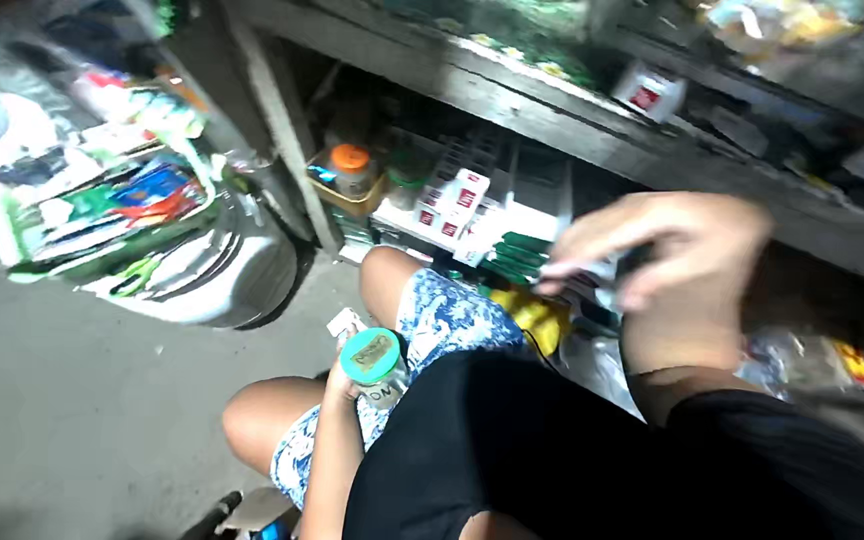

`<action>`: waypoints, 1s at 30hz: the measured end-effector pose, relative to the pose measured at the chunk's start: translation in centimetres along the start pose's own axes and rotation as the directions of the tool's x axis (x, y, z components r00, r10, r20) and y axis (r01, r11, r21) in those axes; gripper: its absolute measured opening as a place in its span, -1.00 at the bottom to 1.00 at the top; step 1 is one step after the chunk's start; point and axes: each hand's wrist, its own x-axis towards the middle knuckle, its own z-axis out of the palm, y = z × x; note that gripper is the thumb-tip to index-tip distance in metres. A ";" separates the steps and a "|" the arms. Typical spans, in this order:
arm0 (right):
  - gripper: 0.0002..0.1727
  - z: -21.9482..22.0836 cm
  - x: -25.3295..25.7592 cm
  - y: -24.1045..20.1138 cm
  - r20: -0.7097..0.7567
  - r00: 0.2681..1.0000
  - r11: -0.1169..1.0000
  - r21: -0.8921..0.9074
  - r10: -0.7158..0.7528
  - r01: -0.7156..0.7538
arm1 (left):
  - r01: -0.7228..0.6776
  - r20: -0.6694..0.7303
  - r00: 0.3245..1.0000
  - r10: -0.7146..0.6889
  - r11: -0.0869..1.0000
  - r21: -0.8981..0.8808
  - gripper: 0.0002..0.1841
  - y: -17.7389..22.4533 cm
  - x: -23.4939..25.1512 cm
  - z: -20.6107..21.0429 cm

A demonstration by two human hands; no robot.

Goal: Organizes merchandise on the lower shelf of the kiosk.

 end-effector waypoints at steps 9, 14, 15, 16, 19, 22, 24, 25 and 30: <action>-0.10 5.6 24.5 25.9 -0.226 0.821 0.737 -0.362 0.524 -0.570 | -0.088 -0.264 0.961 0.083 0.996 -0.008 -0.59 0.5 -1.9 -0.3; -0.23 7.6 26.1 24.8 -0.348 0.809 0.653 -0.477 0.475 -0.588 | -0.074 -0.339 0.938 0.070 0.997 0.001 -0.63 1.4 -1.0 -0.4; -0.33 8.7 25.2 23.0 -0.303 0.835 0.693 -0.466 0.459 -0.550 | -0.081 -0.353 0.932 0.084 0.996 0.025 -0.63 1.7 -0.6 -0.5; -0.38 10.3 23.7 21.4 -0.207 0.863 0.752 -0.425 0.461 -0.504 | -0.080 -0.375 0.923 0.092 0.996 0.048 -0.62 1.8 -0.2 -0.7; -0.07 18.0 17.4 19.5 0.271 0.855 0.896 -0.169 0.442 -0.410 | -0.051 -0.453 0.888 0.077 0.996 0.071 -0.57 2.2 1.4 -1.0; 0.28 24.2 14.2 19.7 0.437 0.807 0.917 -0.197 0.398 -0.346 | -0.039 -0.470 0.881 0.059 0.998 0.053 -0.55 2.9 2.7 -0.8; 0.26 24.3 14.9 20.4 0.414 0.810 0.909 -0.195 0.416 -0.367 | -0.076 -0.443 0.895 0.057 0.997 -0.026 -0.55 3.4 3.2 -0.6; 0.24 23.1 15.8 20.3 0.411 0.795 0.895 -0.208 0.446 -0.394 | -0.099 -0.431 0.901 0.048 0.990 -0.098 -0.52 3.7 3.4 -0.5; -0.04 11.5 20.8 18.7 0.041 0.811 0.774 -0.330 0.583 -0.540 | -0.259 -0.630 0.767 0.124 0.958 -0.126 -0.52 6.1 4.8 -1.0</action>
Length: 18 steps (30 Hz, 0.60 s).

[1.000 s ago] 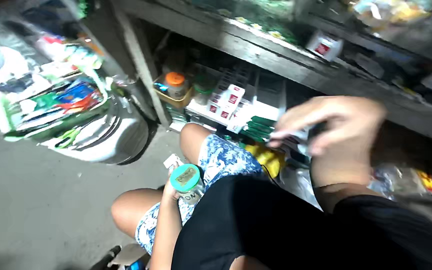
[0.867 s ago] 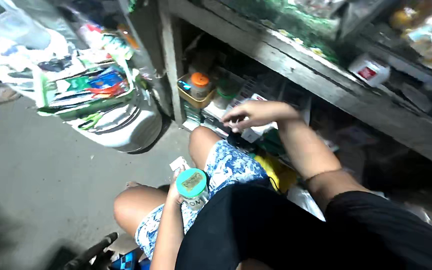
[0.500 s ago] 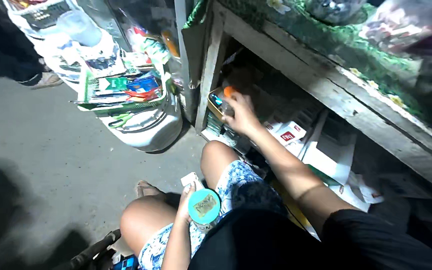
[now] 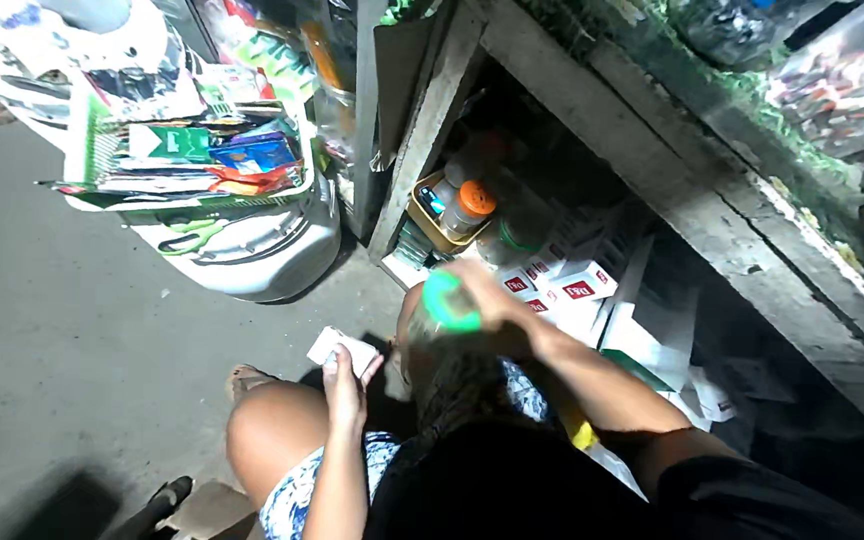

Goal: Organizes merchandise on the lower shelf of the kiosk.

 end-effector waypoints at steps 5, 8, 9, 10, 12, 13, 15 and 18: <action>0.23 -7.4 1.3 3.1 -0.737 0.590 0.835 -0.065 0.329 -0.546 | 0.009 -0.060 0.998 -0.010 1.000 -0.021 -0.52 1.0 1.3 0.3; 0.03 -9.1 4.6 5.9 -0.775 0.469 0.733 -0.012 0.423 -0.680 | 0.030 -0.056 0.998 -0.031 0.999 -0.015 -0.54 0.9 1.8 0.5; 0.01 -9.3 5.7 7.2 -0.773 0.448 0.688 -0.020 0.449 -0.726 | 0.032 -0.059 0.998 -0.033 0.999 -0.018 -0.55 0.8 2.0 0.4; -0.02 -9.4 6.7 8.6 -0.771 0.438 0.661 -0.029 0.463 -0.750 | 0.041 -0.058 0.997 -0.042 0.999 -0.022 -0.54 0.8 2.1 0.4; -0.04 -9.3 8.7 10.9 -0.730 0.450 0.632 -0.032 0.515 -0.774 | 0.061 -0.066 0.996 -0.063 0.998 -0.026 -0.53 0.7 2.1 0.3; -0.06 -9.0 9.5 12.2 -0.683 0.484 0.624 -0.052 0.547 -0.780 | 0.070 -0.075 0.995 -0.071 0.997 -0.024 -0.52 0.7 2.1 0.2; -0.23 -8.3 10.9 13.6 -0.528 0.586 0.677 -0.028 0.615 -0.736 | 0.075 -0.093 0.993 -0.075 0.997 -0.011 -0.51 0.7 2.0 0.1; -0.37 -6.8 11.5 11.1 -0.497 0.662 0.804 0.139 0.562 -0.578 | 0.080 -0.108 0.991 -0.079 0.997 0.001 -0.50 0.8 2.0 0.1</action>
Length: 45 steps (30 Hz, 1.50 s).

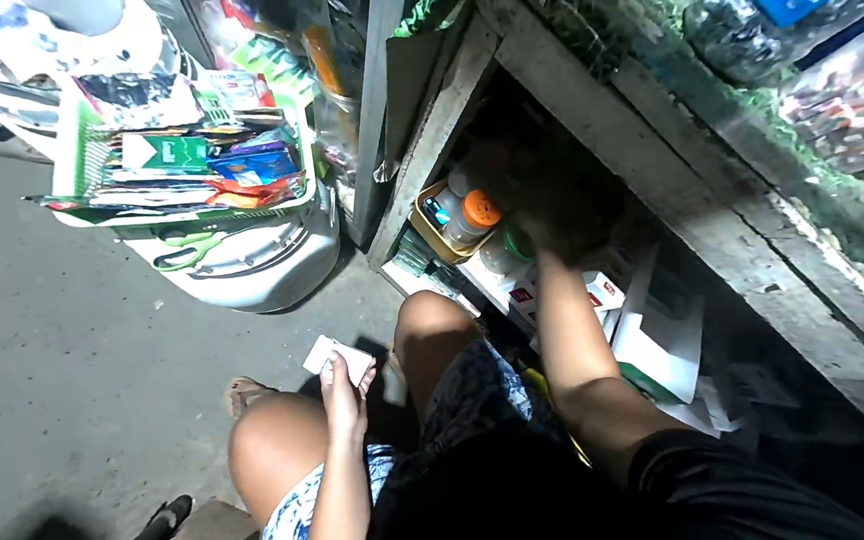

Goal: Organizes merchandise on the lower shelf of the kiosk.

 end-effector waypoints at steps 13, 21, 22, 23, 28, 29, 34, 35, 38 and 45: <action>-0.22 1.9 -3.7 -0.6 0.105 0.939 0.943 0.108 -0.327 0.316 | 0.045 -0.020 0.999 -0.044 0.997 0.067 -0.50 -1.5 0.6 0.9; -0.17 0.2 -4.3 -0.8 -0.061 0.975 0.935 0.279 -0.211 0.220 | 0.064 -0.029 0.998 -0.062 0.993 0.096 -0.48 -2.1 1.0 1.5; -0.11 -0.5 -4.5 -1.4 -0.103 0.973 0.932 0.283 -0.207 0.228 | 0.073 -0.029 0.997 -0.071 0.992 0.101 -0.48 -2.2 1.0 1.6; -0.06 -0.9 -4.3 -1.6 -0.142 0.966 0.937 0.249 -0.214 0.245 | 0.082 -0.027 0.996 -0.079 0.991 0.107 -0.47 -2.3 1.0 1.6; 0.01 -1.3 -3.2 -1.6 -0.202 0.944 0.899 0.307 -0.260 0.313 | 0.097 -0.028 0.995 -0.094 0.988 0.120 -0.46 -2.5 1.3 1.8; -0.01 -1.1 -3.2 -1.7 -0.192 0.943 0.882 0.341 -0.272 0.324 | 0.097 -0.029 0.995 -0.094 0.987 0.127 -0.47 -2.6 1.3 1.7; 0.05 1.4 -3.9 -2.6 -0.037 0.962 0.906 0.329 -0.271 0.268 | 0.103 -0.038 0.994 -0.098 0.984 0.148 -0.46 -3.0 1.5 1.5; 0.10 2.1 -4.1 -2.8 -0.048 0.965 0.907 0.330 -0.260 0.261 | 0.103 -0.038 0.994 -0.098 0.984 0.147 -0.46 -3.0 1.6 1.5; 0.08 3.8 -4.3 -2.5 -0.125 0.976 0.889 0.406 -0.176 0.212 | 0.092 -0.033 0.996 -0.088 0.984 0.152 -0.45 -3.1 1.5 1.5; -0.05 2.1 -4.4 -2.1 -0.024 0.999 0.819 0.572 -0.032 0.040 | 0.091 -0.018 0.996 -0.089 0.984 0.156 -0.46 -3.3 1.2 1.3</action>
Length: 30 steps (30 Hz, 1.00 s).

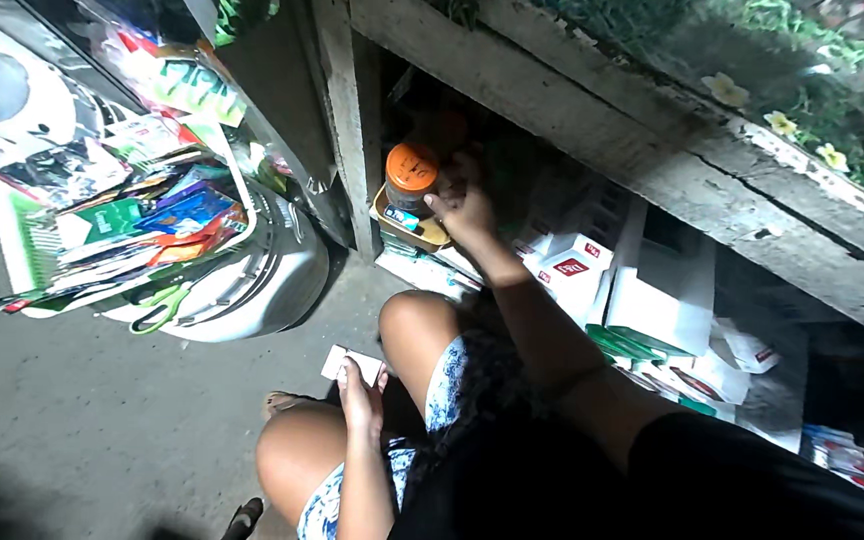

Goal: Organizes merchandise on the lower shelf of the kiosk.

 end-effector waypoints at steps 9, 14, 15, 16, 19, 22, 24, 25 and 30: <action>-0.69 2.9 2.9 1.3 0.480 0.848 0.752 -0.639 0.226 0.162 | -0.015 0.006 1.000 0.015 1.000 -0.002 -0.49 -0.1 0.0 0.1; -0.71 4.5 2.3 -0.4 0.381 0.870 0.664 -0.743 0.314 0.086 | -0.016 0.002 1.000 0.016 1.000 0.007 -0.48 -0.4 -0.1 -0.1; -0.71 4.8 2.3 -0.5 0.359 0.879 0.666 -0.743 0.314 0.066 | -0.019 0.002 1.000 0.019 1.000 0.010 -0.48 -0.4 0.0 -0.1; -0.72 5.0 2.4 -0.4 0.349 0.888 0.671 -0.739 0.301 0.062 | -0.022 0.008 1.000 0.022 1.000 0.007 -0.47 -0.3 0.0 -0.2; -0.71 4.8 2.7 0.5 0.383 0.886 0.665 -0.736 0.260 0.123 | -0.030 0.012 0.999 0.030 1.000 -0.007 -0.48 -0.2 -0.1 -0.2; -0.66 3.1 2.5 0.5 0.395 0.895 0.690 -0.707 0.209 0.151 | -0.035 0.003 0.999 0.035 0.999 -0.029 -0.48 -0.1 -0.1 -0.4; -0.64 1.1 1.2 -0.9 0.363 0.916 0.729 -0.672 0.170 0.130 | -0.030 0.011 0.999 0.030 0.999 -0.034 -0.45 -0.1 -0.3 -0.6; -0.66 -0.2 0.4 -1.6 0.346 0.929 0.760 -0.638 0.134 0.128 | -0.031 0.012 0.999 0.031 0.999 -0.038 -0.44 -0.1 -0.4 -0.7; -0.73 -8.7 -4.4 -3.6 0.356 0.918 0.826 -0.454 -0.176 0.334 | -0.041 0.011 0.999 0.042 0.997 -0.073 -0.40 0.2 -0.5 -1.0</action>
